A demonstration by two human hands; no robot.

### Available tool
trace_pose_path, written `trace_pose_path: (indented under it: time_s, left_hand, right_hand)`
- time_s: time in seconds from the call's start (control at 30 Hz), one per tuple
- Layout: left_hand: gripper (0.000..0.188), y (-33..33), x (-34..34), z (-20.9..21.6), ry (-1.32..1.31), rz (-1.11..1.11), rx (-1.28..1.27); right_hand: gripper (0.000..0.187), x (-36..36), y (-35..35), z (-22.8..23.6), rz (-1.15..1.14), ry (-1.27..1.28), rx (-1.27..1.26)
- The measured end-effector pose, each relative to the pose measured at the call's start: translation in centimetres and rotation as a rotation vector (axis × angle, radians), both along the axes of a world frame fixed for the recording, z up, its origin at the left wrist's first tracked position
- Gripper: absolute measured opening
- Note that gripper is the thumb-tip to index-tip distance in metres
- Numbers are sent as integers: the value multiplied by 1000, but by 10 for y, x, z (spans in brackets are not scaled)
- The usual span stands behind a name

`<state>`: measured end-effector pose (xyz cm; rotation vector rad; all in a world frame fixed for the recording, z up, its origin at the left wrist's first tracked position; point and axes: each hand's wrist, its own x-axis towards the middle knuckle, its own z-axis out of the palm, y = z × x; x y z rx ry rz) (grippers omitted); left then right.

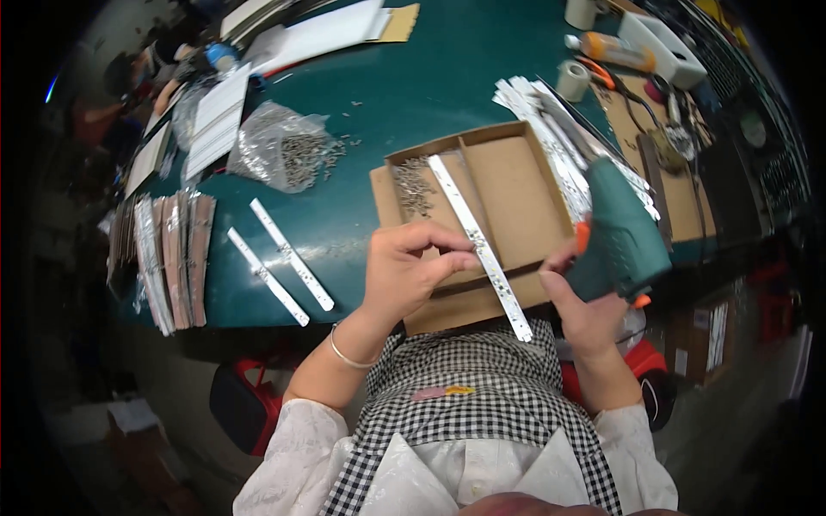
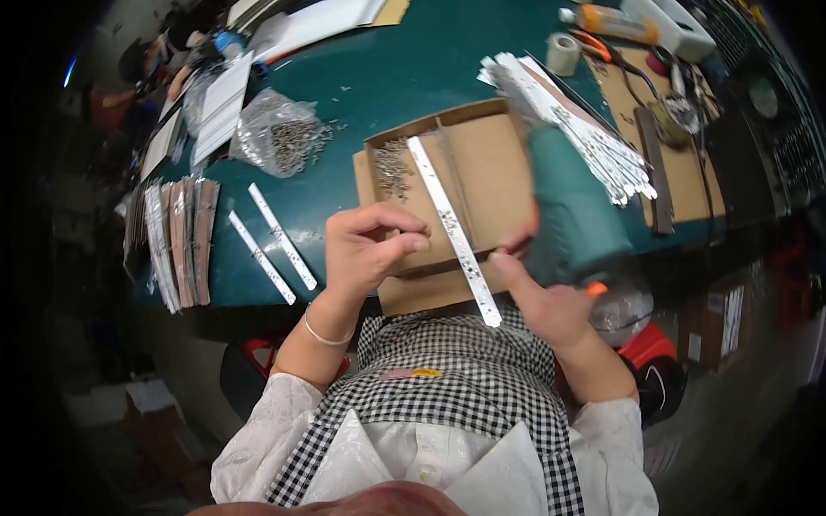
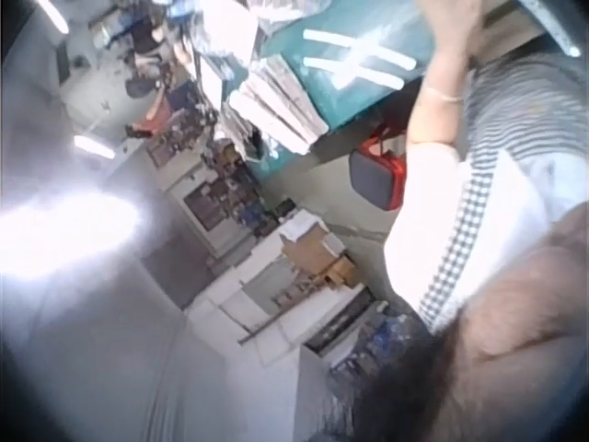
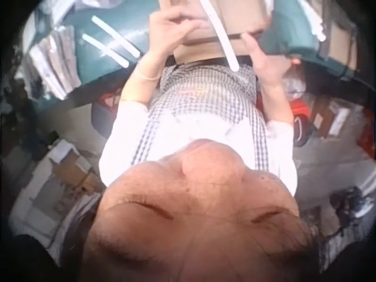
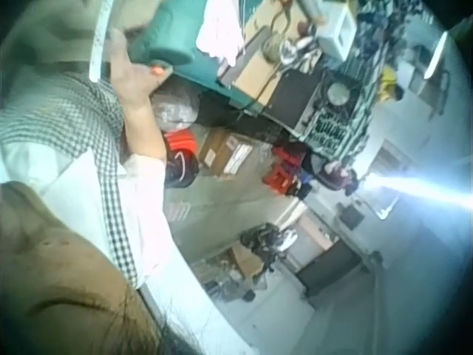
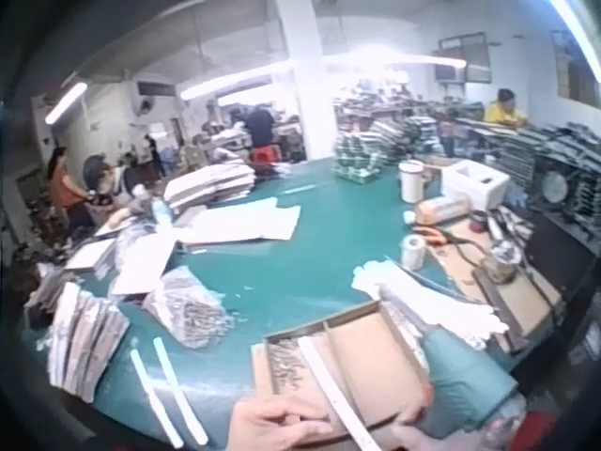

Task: The person places components from a cardboard box onto LED light strips and solders them using a handheld soldering tool.

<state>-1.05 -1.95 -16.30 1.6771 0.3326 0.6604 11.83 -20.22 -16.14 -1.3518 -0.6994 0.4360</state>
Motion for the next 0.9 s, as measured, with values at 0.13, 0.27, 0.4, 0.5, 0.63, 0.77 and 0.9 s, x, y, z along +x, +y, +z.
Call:
trace_pose_path:
  time_s: [0.13, 0.27, 0.4, 0.5, 0.63, 0.77, 0.9]
  left_hand:
    - [18, -18, -5, -7, -62, -112, -391]
    - [15, -28, -1, -16, -147, -101, -361]
    - [15, -28, 0, -14, -120, -123, -339]
    - [14, -29, 0, -14, -78, -130, -342]
    - [12, -27, 1, -15, -78, -116, -189]
    - [12, -21, -2, -17, -17, -111, 28]
    - [13, -3, 4, -14, 172, 37, 221]
  right_hand:
    - [23, -8, 15, 1, 114, 44, 85]
    - [24, -11, 18, -13, 221, 58, 63]
    - [22, -7, 17, -20, 240, -35, 39]
    - [21, -3, 17, -24, 254, -109, 23]
    - [23, -5, 19, -28, 186, -110, 63]
    - [29, 1, 16, -24, 213, -156, -58]
    - [27, 3, 10, -33, 118, -65, -106]
